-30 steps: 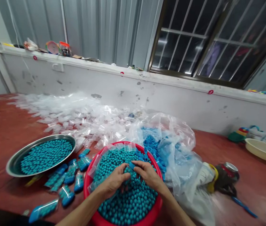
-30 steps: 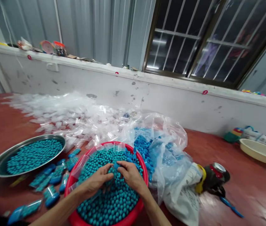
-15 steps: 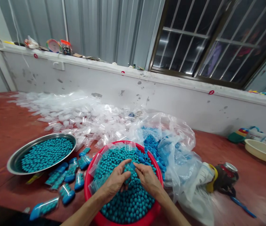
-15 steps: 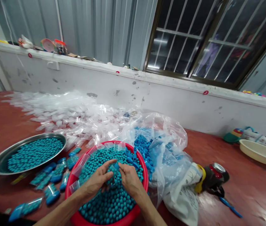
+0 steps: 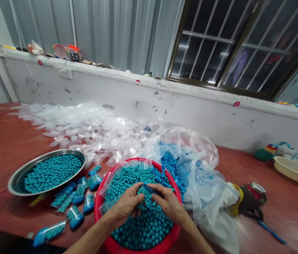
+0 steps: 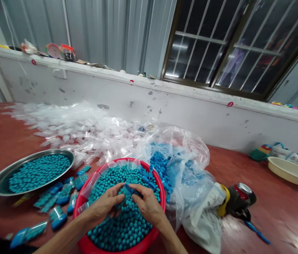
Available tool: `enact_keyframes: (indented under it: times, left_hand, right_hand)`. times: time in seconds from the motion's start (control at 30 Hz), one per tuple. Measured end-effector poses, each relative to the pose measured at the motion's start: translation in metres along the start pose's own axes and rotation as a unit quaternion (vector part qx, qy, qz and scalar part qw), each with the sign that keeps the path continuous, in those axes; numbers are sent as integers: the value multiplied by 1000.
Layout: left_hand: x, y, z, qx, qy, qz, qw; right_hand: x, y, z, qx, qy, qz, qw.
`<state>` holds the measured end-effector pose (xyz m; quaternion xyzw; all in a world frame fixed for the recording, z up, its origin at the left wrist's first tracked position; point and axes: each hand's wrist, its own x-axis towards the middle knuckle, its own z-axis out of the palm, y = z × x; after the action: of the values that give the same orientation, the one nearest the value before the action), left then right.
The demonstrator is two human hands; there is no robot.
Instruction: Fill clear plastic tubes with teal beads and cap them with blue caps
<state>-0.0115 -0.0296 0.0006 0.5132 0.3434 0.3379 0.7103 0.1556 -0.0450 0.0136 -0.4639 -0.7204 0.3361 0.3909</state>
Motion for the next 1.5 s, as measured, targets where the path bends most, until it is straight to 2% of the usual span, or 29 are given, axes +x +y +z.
enact_keyframes:
  times: [0.1, 0.2, 0.27, 0.43, 0.6, 0.8, 0.87, 0.93, 1.0, 1.07, 1.13, 1.23, 1.3, 1.4, 1.5]
  left_hand:
    - [-1, 0, 2, -19, -8, 0, 1000]
    - [-1, -1, 2, -42, -13, -4, 999]
    - [-2, -2, 1, -53, -7, -6, 999]
    - [-4, -2, -1, -42, 14, -11, 999]
    - [-6, -2, 2, -38, 29, -12, 999]
    - [-7, -3, 15, -26, 100, -12, 995]
    - [-7, -3, 15, -14, 96, 3, 995]
    - [-7, -4, 12, 1, 74, 14, 997]
    - [-6, -5, 7, 11, 53, 14, 998]
    - [-7, -6, 3, 25, 46, 10, 999]
    - [-8, -5, 2, 46, 49, 9, 998]
    - [-10, -2, 5, 64, 62, 8, 996]
    - [-10, 0, 9, 68, 71, 14, 995]
    - [-8, 0, 12, 69, 74, 62, 993]
    - [-6, -2, 12, 58, 70, 115, 989]
  right_hand:
    - [-3, 6, 5, 8, 28, 6, 1000]
    - [-6, 8, 11, -78, 100, -41, 991]
    - [-8, 8, 15, -128, 114, -66, 983]
    - [-11, 6, 18, -159, 99, -95, 978]
    - [-7, 2, 13, -116, 56, -103, 986]
    - [-10, 6, 12, -87, 13, -110, 990]
    - [-8, 8, 10, -47, 33, -83, 995]
    - [-3, 9, 8, 30, 79, -17, 996]
    - [2, 9, 7, 114, 108, 60, 986]
    - [7, 8, 8, 180, 109, 119, 970]
    - [9, 7, 10, 206, 104, 151, 961]
    - [5, 5, 13, 161, 91, 125, 975]
    - [1, 2, 13, 112, 45, 79, 990]
    - [-6, -5, 16, 11, -38, 41, 998]
    - [-9, -11, 24, -132, -65, -1, 989]
